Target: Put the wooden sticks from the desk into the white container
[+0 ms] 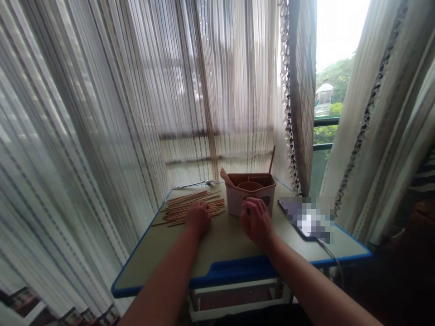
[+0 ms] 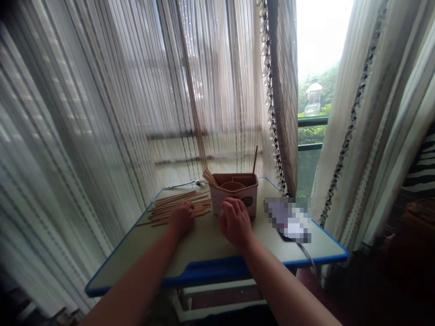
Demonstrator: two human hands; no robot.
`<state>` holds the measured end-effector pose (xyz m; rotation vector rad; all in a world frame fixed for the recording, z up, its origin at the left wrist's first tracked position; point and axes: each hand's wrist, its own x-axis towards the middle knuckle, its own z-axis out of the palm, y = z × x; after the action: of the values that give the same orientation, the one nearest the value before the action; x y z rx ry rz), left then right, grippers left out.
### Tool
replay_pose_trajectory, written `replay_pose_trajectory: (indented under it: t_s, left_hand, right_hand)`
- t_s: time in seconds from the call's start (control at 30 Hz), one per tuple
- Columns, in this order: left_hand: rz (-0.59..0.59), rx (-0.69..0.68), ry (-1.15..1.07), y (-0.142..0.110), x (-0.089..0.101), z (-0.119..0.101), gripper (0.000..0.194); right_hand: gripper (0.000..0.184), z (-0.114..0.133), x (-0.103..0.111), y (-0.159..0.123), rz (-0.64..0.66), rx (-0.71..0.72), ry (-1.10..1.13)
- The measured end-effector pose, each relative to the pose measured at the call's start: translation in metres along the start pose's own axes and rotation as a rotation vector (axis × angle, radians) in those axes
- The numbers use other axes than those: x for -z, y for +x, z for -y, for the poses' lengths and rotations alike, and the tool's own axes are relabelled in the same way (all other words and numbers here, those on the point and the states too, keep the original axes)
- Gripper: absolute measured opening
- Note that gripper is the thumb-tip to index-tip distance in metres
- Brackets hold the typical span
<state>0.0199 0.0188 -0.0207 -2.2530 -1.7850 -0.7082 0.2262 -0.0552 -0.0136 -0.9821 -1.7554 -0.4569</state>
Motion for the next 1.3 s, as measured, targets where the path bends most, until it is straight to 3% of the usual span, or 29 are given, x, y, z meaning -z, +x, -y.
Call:
replay_pose_trajectory:
  t_s: [0.13,0.27,0.37,0.57,0.73,1.1,1.3]
  left_hand:
    - [0.053,0.004,0.029,-0.007,0.005,-0.001,0.017]
    - [0.063,-0.038,0.023,-0.013,0.009,-0.003,0.019]
    - [0.086,-0.084,-0.032,-0.017,0.012,-0.004,0.018]
    - [0.111,-0.189,-0.139,-0.02,0.015,-0.008,0.02]
    - [0.161,-0.206,-0.181,-0.02,0.014,-0.008,0.021]
    - [0.151,-0.19,-0.206,-0.018,0.013,-0.009,0.016]
    - [0.134,-0.26,-0.303,-0.02,0.016,-0.018,0.018]
  right_hand:
    - [0.019,0.006,-0.006,0.0,0.409,0.015,0.02]
    - [0.02,0.009,-0.005,-0.001,0.55,-0.205,-0.048]
    - [0.017,0.01,-0.003,-0.003,0.632,-0.265,-0.091]
    - [0.018,0.009,-0.002,-0.006,0.66,-0.273,-0.071]
    - [0.019,0.005,-0.005,-0.005,0.698,-0.325,-0.062]
    - [0.02,0.004,-0.007,-0.005,0.703,-0.346,-0.058]
    - [0.028,-0.001,-0.011,-0.007,0.676,-0.357,-0.034]
